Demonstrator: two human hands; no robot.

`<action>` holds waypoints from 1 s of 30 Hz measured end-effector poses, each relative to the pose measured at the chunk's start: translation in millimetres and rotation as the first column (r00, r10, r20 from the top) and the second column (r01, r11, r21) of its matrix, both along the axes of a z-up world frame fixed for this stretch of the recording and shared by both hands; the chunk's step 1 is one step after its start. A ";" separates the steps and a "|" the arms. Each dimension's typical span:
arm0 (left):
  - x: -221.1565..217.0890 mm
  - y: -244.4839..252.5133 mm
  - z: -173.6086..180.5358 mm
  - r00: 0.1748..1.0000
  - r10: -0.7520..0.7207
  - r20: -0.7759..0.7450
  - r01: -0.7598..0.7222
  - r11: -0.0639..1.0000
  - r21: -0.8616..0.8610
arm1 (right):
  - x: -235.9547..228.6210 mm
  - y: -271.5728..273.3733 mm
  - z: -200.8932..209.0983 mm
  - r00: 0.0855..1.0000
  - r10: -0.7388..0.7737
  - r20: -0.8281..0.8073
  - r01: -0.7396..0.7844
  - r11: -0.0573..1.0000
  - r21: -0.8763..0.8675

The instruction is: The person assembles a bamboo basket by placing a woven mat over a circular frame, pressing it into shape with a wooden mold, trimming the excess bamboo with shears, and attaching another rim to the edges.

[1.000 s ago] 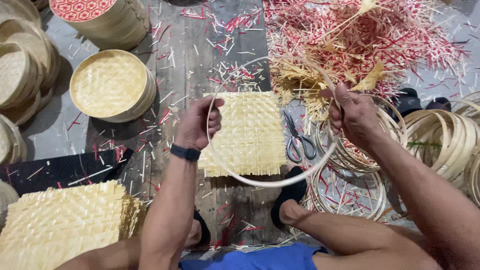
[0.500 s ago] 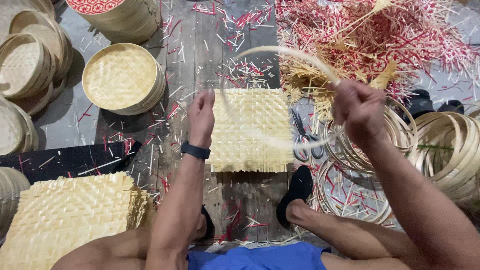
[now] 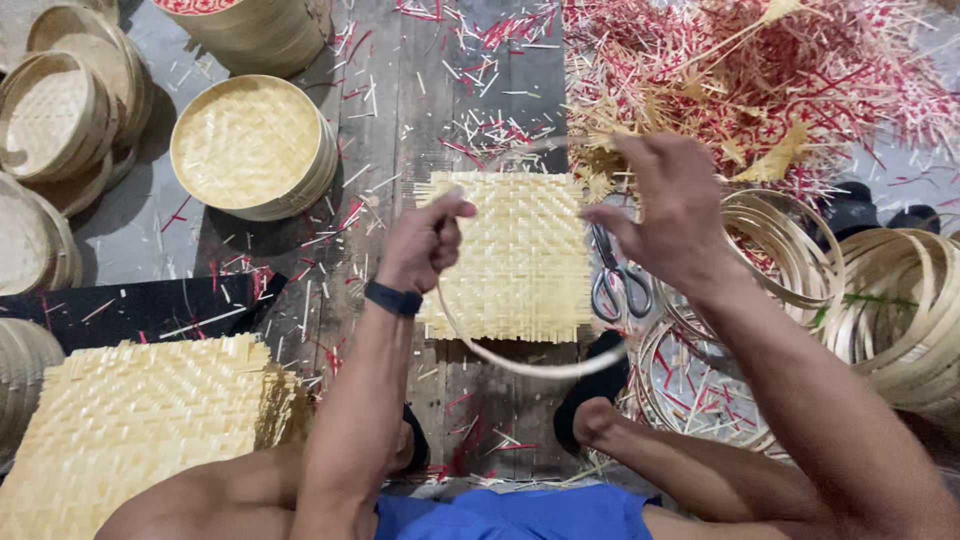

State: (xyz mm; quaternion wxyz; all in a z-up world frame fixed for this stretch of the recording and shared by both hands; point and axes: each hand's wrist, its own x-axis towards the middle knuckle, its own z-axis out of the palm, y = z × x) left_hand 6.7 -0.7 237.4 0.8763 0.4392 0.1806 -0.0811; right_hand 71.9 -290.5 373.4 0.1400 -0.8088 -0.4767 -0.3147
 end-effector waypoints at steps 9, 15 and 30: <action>-17.0 -54.2 16.6 0.997 0.072 -0.037 -0.073 0.997 -0.018 | 3.5 41.1 -47.1 0.884 -0.349 -0.312 0.310 0.936 -0.168; -8.8 -46.4 3.4 0.999 0.029 -0.028 -0.027 0.998 0.054 | 14.4 36.9 -64.4 0.826 -0.435 -0.358 0.356 0.896 -0.266; -3.1 2.9 -54.0 0.964 0.266 -0.004 -0.242 0.872 -0.426 | 45.1 -57.2 -121.1 -0.029 0.757 -0.653 0.728 0.463 0.506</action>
